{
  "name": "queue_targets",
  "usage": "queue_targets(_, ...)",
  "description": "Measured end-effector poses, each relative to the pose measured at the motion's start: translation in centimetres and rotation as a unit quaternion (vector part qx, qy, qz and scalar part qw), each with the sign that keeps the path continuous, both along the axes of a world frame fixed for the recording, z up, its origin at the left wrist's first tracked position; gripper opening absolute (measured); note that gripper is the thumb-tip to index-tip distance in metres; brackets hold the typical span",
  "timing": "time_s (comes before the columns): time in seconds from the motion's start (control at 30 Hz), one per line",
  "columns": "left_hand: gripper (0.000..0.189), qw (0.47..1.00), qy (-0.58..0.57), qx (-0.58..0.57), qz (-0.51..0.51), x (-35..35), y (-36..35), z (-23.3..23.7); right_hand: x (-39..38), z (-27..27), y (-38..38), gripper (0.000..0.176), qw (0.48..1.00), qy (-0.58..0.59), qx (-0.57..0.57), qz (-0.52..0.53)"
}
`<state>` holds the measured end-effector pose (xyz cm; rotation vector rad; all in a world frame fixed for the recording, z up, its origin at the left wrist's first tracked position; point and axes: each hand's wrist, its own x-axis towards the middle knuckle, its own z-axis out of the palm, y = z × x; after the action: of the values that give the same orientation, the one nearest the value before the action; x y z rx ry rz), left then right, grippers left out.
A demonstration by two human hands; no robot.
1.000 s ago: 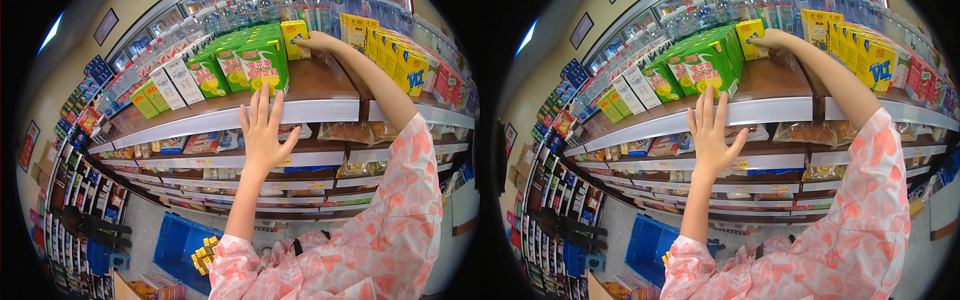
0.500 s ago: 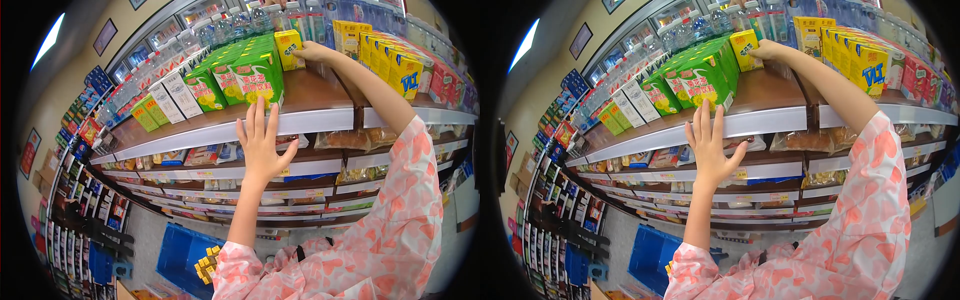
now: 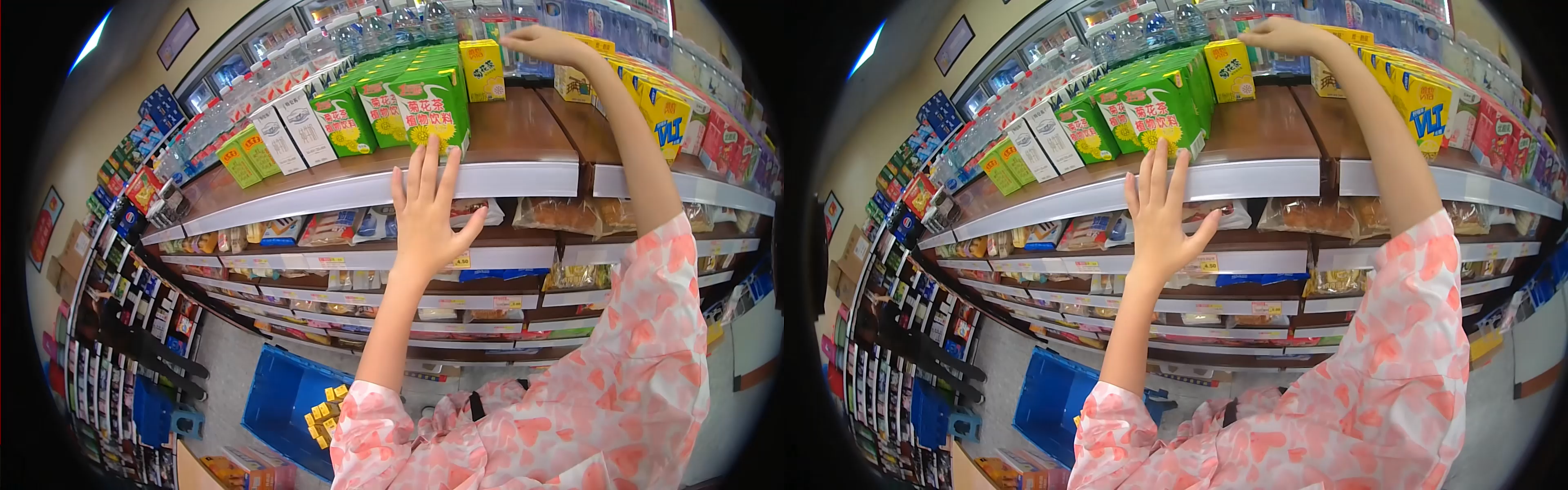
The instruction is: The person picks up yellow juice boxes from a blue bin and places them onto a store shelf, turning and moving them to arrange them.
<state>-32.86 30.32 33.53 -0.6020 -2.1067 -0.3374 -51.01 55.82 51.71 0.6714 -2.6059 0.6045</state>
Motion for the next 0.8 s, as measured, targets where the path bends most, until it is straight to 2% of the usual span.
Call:
queue_targets(0.07, 0.083, 1.0, 0.0, 0.001, -0.001, -0.1, 0.0, -0.1, 2.1, -0.4, 0.5, 0.047, 0.968, 0.213, -0.079, 0.104)
queue_targets(0.13, 0.082, 1.0, 0.002, 0.006, -0.001, 0.1, 0.1, 0.0, 9.5, -0.8, -1.9, 0.045, 0.916, 0.17, -0.326, 0.16)
queue_targets(0.2, 0.081, 1.0, -0.003, 0.005, -0.002, 0.4, 0.1, 0.3, 14.8, -3.2, -2.7, 0.028, 0.896, 0.273, -0.283, 0.206)
queue_targets(0.27, 0.079, 1.0, -0.016, 0.001, -0.005, 1.1, -0.1, 0.8, 20.7, -7.2, -3.9, 0.012, 0.894, 0.249, -0.311, 0.205)
queue_targets(0.3, 0.076, 0.999, -0.028, 0.004, -0.018, 1.6, -0.4, 0.9, 21.9, -9.6, -3.8, 0.004, 0.876, 0.3, -0.271, 0.262)
queue_targets(0.37, 0.072, 0.998, -0.05, 0.015, -0.041, 3.8, -1.8, 0.4, 24.7, -15.0, -4.6, 0.016, 0.87, 0.387, -0.18, 0.248)
queue_targets(0.4, 0.067, 0.998, -0.058, 0.008, -0.019, 5.5, -2.4, -0.1, 25.8, -17.2, -5.2, 0.014, 0.883, 0.342, -0.185, 0.262)
queue_targets(0.43, 0.062, 0.998, -0.06, 0.012, -0.009, 7.0, -3.2, -1.0, 26.2, -20.6, -5.8, 0.012, 0.893, 0.253, -0.244, 0.279)
queue_targets(0.53, 0.049, 0.983, -0.158, 0.089, -0.029, 10.8, -5.7, -6.8, 27.0, -29.9, -8.2, 0.005, 0.924, -0.025, -0.34, 0.174)
queue_targets(0.63, 0.035, 0.929, -0.314, 0.197, -0.016, 15.3, -7.7, -15.6, 27.4, -37.6, -10.6, 0.013, 0.844, -0.273, -0.452, 0.096)
queue_targets(0.67, 0.032, 0.913, -0.335, 0.232, 0.002, 16.9, -8.2, -18.8, 27.2, -40.5, -10.6, 0.018, 0.815, -0.326, -0.469, 0.102)
queue_targets(0.77, 0.03, 0.885, -0.36, 0.266, 0.127, 22.7, -9.5, -24.6, 27.3, -41.2, -11.9, 0.016, 0.857, -0.348, -0.335, 0.179)
queue_targets(0.8, 0.028, 0.865, -0.363, 0.311, 0.154, 24.4, -9.8, -25.4, 26.9, -40.9, -12.2, 0.016, 0.887, -0.32, -0.245, 0.225)
